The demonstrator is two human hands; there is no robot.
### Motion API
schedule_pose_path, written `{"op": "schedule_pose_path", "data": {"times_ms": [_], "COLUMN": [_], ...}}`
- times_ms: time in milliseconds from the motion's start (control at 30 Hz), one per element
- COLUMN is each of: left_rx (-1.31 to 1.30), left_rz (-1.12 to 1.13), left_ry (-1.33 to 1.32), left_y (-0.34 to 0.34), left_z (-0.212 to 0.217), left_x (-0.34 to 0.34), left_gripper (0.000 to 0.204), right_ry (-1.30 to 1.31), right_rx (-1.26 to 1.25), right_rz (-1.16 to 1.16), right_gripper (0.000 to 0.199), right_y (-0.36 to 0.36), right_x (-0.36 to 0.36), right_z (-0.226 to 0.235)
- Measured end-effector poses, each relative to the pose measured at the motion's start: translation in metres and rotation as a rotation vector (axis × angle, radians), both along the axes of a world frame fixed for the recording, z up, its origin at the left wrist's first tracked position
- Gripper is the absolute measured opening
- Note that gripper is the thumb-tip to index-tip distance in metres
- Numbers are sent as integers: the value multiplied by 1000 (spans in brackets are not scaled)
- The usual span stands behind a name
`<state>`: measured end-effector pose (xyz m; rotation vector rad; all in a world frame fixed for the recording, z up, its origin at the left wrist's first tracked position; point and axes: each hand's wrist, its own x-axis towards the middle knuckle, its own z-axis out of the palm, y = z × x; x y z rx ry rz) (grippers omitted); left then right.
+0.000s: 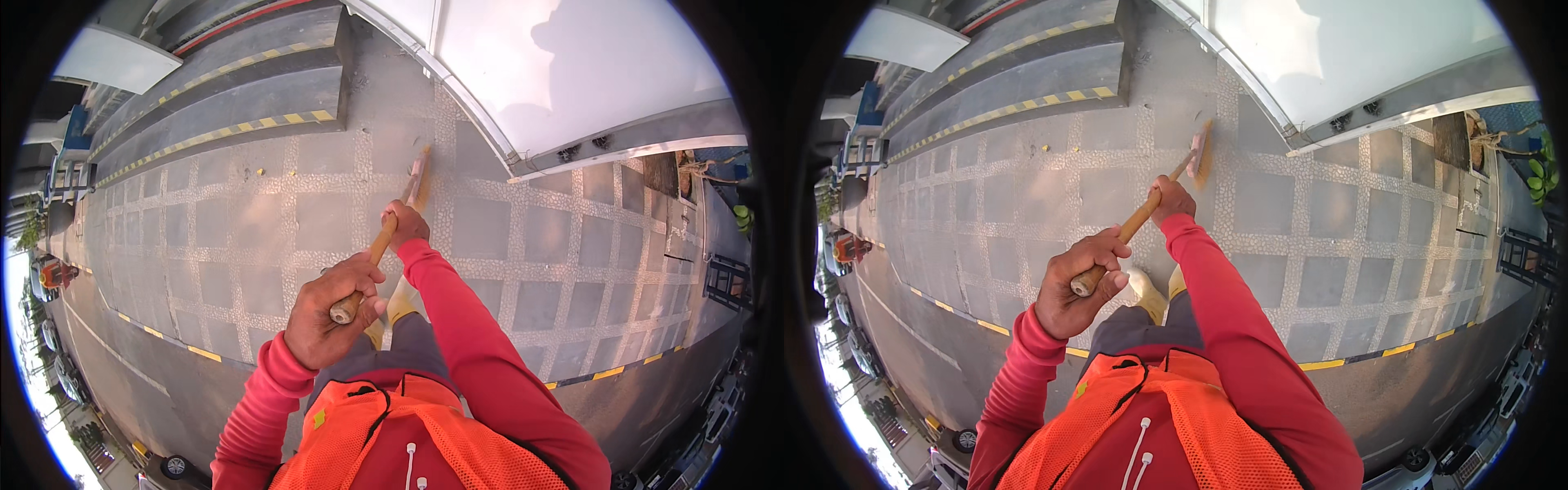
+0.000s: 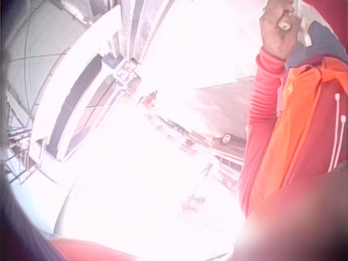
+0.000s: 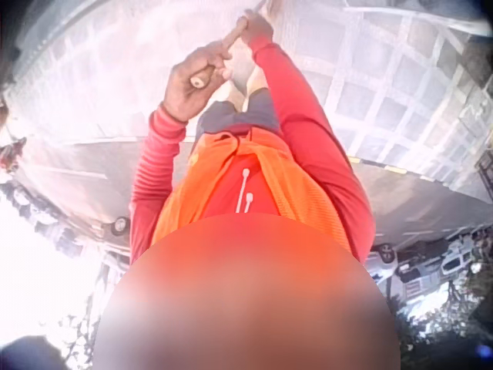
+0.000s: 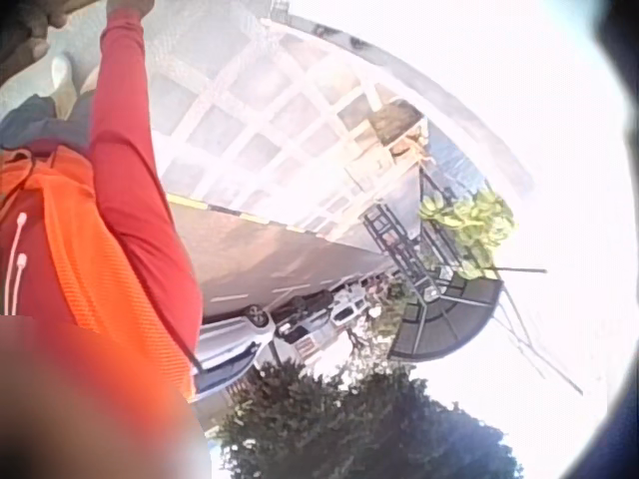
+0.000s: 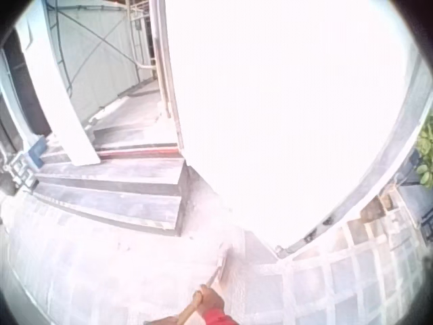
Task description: The person sweeps a paved outdoor area and a set of stairs using a long-handled broom. They move debris along the ground and down the steps, working methodically from the flat surface to the stair treads.
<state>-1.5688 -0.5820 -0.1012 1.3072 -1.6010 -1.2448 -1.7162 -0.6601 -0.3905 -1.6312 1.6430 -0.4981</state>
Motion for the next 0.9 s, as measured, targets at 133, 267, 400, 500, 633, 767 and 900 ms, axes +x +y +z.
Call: {"op": "schedule_pose_path", "data": {"times_ms": [133,267,400,500,633,767,900], "left_rx": [-163,-247,-272,-117,89,-13,-63], "left_rz": [103,245,418,522,589,724,675], "left_ry": [-31,-92,-53,-172,-202,30,195], "left_y": [63,141,186,201,206,182,115], "left_z": [44,99,111,85,37,7,0], "left_x": [34,69,91,101,109,91,54], "left_gripper": [20,21,23,23,21,18,18], "right_ry": [-81,-184,-279,-388,-398,-217,-86], "right_rx": [-187,-291,-106,116,208,223,59], "right_rz": [229,591,927,1102,1256,1331,1230], "right_gripper": [15,11,13,15,19,17,8], "right_y": [4,58,127,186,229,173,60], "right_x": [63,122,182,226,247,200,138], "right_z": [62,120,116,72,18,0,15]}}
